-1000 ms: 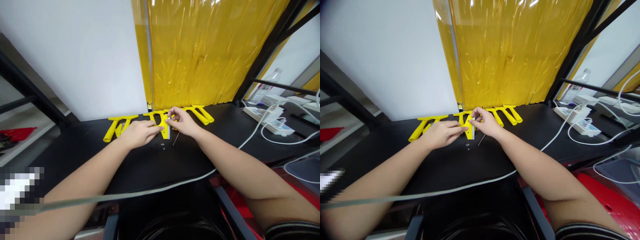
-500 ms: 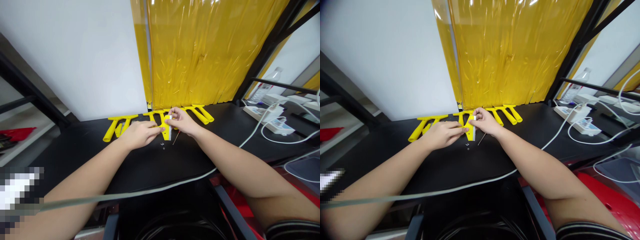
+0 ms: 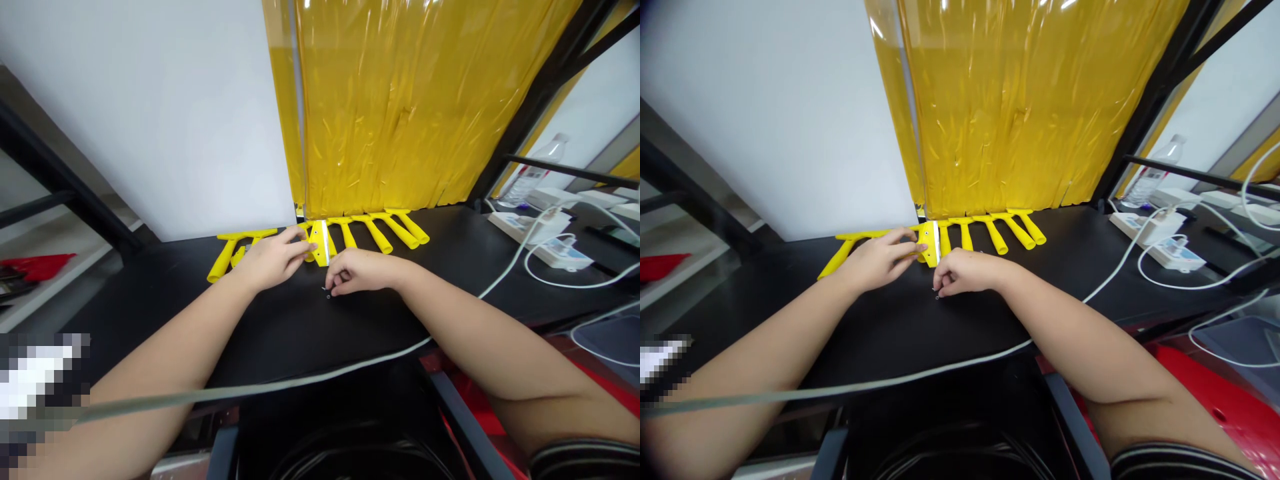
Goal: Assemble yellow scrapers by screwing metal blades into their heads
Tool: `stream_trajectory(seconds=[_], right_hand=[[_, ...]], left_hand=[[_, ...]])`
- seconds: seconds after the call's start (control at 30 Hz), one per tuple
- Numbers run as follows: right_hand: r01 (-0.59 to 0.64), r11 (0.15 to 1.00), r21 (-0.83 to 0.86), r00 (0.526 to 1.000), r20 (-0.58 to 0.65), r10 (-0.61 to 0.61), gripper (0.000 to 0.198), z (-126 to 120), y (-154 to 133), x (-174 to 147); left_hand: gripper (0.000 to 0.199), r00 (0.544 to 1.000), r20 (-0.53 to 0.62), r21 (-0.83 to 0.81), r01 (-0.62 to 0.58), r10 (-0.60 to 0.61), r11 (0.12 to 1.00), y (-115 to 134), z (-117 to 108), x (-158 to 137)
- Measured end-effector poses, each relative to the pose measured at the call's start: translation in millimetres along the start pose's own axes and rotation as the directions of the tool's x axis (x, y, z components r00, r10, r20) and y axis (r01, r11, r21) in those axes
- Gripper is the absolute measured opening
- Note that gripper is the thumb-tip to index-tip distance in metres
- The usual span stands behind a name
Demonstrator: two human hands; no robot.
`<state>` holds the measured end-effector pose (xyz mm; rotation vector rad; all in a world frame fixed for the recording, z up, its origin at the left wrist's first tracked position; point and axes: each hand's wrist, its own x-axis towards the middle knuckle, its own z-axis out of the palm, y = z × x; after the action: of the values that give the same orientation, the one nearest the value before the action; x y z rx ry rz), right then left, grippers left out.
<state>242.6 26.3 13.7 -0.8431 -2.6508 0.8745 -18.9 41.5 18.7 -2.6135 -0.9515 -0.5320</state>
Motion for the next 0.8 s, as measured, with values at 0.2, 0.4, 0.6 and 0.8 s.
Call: stream_trajectory(seconds=[0.2, 0.4, 0.6, 0.8], right_hand=[[0.035, 0.985, -0.171, 0.998, 0.049, -0.027, 0.014, 11.4, -4.1, 9.0], [0.008, 0.976, -0.217, 0.999, 0.041, 0.001, 0.011, 11.7, -10.4, 8.9], [0.030, 0.978, -0.204, 0.999, 0.017, -0.027, 0.011, 14.8, -12.2, 8.5], [-0.095, 0.986, -0.134, 0.937, -0.348, 0.043, 0.008, 7.4, -6.1, 8.8]], left_hand=[[0.030, 0.998, 0.058, -0.008, 0.023, -0.022, 1.000, 2.6, -2.9, 1.0], [0.032, 0.997, 0.073, -0.022, 0.010, -0.008, 1.000, 0.0, -0.2, 0.7], [0.033, 0.999, 0.043, -0.022, -0.020, 0.021, 1.000, -1.8, 3.7, 0.3], [0.032, 0.999, 0.027, -0.015, -0.036, 0.036, 0.999, -0.7, 3.1, 0.8]])
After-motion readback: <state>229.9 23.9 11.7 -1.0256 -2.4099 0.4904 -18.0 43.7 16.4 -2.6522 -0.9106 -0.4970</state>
